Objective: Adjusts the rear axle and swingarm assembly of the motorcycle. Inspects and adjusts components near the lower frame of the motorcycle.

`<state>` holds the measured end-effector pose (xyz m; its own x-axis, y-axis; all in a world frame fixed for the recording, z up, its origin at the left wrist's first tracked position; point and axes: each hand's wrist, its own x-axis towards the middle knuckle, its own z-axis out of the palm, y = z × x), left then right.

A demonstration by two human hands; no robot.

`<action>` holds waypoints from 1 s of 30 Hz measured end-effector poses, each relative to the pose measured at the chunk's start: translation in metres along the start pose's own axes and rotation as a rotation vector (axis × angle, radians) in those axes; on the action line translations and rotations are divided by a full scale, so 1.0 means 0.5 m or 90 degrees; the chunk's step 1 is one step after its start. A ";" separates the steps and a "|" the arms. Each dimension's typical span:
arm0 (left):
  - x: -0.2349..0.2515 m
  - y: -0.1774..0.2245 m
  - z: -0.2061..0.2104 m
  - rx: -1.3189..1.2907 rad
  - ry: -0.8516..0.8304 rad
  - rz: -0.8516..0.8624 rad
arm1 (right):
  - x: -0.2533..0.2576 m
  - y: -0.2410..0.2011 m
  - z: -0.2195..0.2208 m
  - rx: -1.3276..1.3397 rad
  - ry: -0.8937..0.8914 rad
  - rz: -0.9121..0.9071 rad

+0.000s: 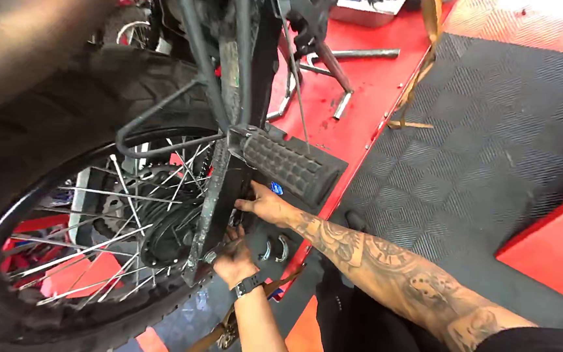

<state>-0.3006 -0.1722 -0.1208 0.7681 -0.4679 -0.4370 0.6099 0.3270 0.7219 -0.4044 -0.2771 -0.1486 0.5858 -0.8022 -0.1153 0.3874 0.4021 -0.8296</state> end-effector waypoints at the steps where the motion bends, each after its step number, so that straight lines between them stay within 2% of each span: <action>1: 0.001 0.000 0.003 0.008 0.012 0.004 | 0.001 -0.002 0.011 0.058 0.009 0.004; 3: 0.007 0.002 -0.007 0.029 0.029 0.017 | 0.003 0.005 0.043 0.119 0.051 0.031; 7: 0.022 -0.005 -0.031 0.060 -0.016 0.017 | 0.015 0.027 0.087 0.135 0.126 0.077; 12: 0.026 -0.024 -0.029 -0.019 -0.063 0.020 | 0.013 0.039 0.116 0.106 0.198 0.169; 14: 0.031 -0.034 -0.046 0.024 -0.076 0.029 | 0.011 0.056 0.125 0.116 0.194 0.217; 16: 0.023 -0.037 -0.044 0.095 -0.050 0.083 | 0.009 0.083 0.139 0.063 0.194 0.228; 18: 0.036 -0.026 -0.051 0.090 -0.086 0.116 | 0.011 0.092 0.140 0.035 0.179 0.227; 20: 0.047 -0.009 -0.072 0.076 -0.131 0.097 | 0.009 0.096 0.134 -0.006 0.156 0.226; 24: 0.036 0.002 -0.074 0.120 -0.152 0.059 | 0.003 0.082 0.112 -0.172 0.129 0.219; 27: 0.028 -0.006 -0.067 0.163 -0.175 0.050 | -0.006 0.059 0.082 -0.149 0.164 0.139; 30: 0.041 -0.016 -0.063 0.182 -0.142 0.068 | -0.010 0.044 0.060 -0.201 0.177 0.061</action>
<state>-0.2836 -0.1583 -0.1525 0.7439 -0.6214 -0.2460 0.4249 0.1556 0.8918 -0.3774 -0.2507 -0.1499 0.3772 -0.8740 -0.3064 0.0782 0.3597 -0.9298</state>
